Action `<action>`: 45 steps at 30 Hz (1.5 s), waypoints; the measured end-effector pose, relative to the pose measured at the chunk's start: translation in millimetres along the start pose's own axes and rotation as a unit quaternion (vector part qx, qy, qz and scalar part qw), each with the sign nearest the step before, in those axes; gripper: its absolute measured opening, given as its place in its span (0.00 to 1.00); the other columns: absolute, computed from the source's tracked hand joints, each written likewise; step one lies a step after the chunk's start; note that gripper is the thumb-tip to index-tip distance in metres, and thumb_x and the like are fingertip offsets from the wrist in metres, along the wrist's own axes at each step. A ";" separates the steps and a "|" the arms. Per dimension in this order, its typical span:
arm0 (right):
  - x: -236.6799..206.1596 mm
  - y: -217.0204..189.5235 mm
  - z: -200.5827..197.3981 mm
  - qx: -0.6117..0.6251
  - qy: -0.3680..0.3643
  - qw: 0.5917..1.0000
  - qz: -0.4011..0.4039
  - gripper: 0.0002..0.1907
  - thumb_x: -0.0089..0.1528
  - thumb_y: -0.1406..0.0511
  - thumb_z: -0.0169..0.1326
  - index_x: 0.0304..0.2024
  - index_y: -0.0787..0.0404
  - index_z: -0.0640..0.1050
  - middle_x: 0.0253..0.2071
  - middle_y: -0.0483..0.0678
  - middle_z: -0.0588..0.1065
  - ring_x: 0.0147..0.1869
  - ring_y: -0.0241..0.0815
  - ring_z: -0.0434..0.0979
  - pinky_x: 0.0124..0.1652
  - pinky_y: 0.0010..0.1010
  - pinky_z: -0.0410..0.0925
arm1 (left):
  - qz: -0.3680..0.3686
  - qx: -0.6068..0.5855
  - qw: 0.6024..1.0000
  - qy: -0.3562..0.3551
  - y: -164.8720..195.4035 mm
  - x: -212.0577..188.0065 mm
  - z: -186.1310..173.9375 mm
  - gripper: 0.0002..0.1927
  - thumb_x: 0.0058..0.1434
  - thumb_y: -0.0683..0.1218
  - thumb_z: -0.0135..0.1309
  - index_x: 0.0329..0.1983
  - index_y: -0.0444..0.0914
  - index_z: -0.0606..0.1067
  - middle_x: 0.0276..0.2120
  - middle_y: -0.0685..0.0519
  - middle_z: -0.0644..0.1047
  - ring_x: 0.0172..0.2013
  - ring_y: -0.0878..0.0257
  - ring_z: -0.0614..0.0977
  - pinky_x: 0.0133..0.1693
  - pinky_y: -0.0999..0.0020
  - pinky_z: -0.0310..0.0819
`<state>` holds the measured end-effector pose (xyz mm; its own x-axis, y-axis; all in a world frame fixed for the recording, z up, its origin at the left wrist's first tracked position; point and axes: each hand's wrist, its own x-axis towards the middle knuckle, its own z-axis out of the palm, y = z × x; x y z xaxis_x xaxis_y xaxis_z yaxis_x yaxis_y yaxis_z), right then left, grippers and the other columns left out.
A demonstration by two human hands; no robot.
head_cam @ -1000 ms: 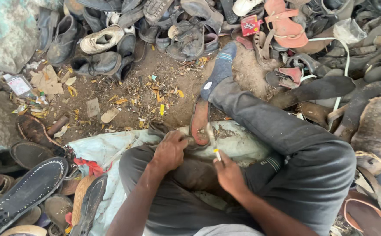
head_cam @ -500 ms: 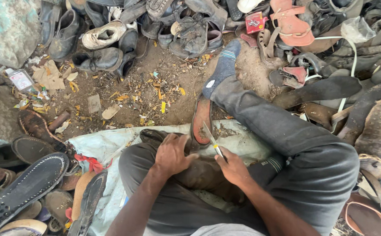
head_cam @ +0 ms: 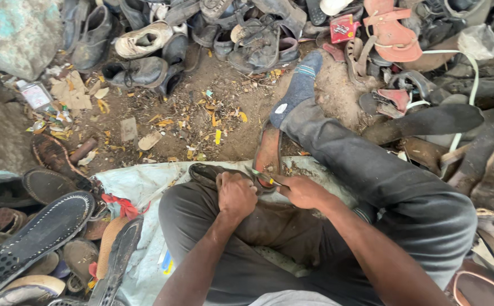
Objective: The person uses a small knife to trim material and clean the soles and inner parts of various used shoes, handling them one at a time and tossing them back into a pile.
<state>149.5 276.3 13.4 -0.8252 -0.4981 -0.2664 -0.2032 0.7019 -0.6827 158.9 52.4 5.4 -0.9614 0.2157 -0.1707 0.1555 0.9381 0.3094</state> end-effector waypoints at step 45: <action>-67.4 -3.8 26.9 -0.162 0.010 0.982 0.097 0.29 0.65 0.55 0.50 0.69 0.48 0.66 0.27 0.58 0.79 0.33 0.63 0.79 0.35 0.54 0.70 | 0.160 -0.059 0.974 0.149 34.7 -21.7 18.4 0.18 0.56 0.51 0.61 0.38 0.32 0.78 0.43 0.41 0.73 0.55 0.42 0.71 0.64 0.38 0.53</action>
<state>220.1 293.6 15.6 -0.8748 -0.3315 -0.3533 -0.1960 0.9091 -0.3675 189.3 85.3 2.6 -0.8936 0.3873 0.2267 0.4483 0.7940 0.4107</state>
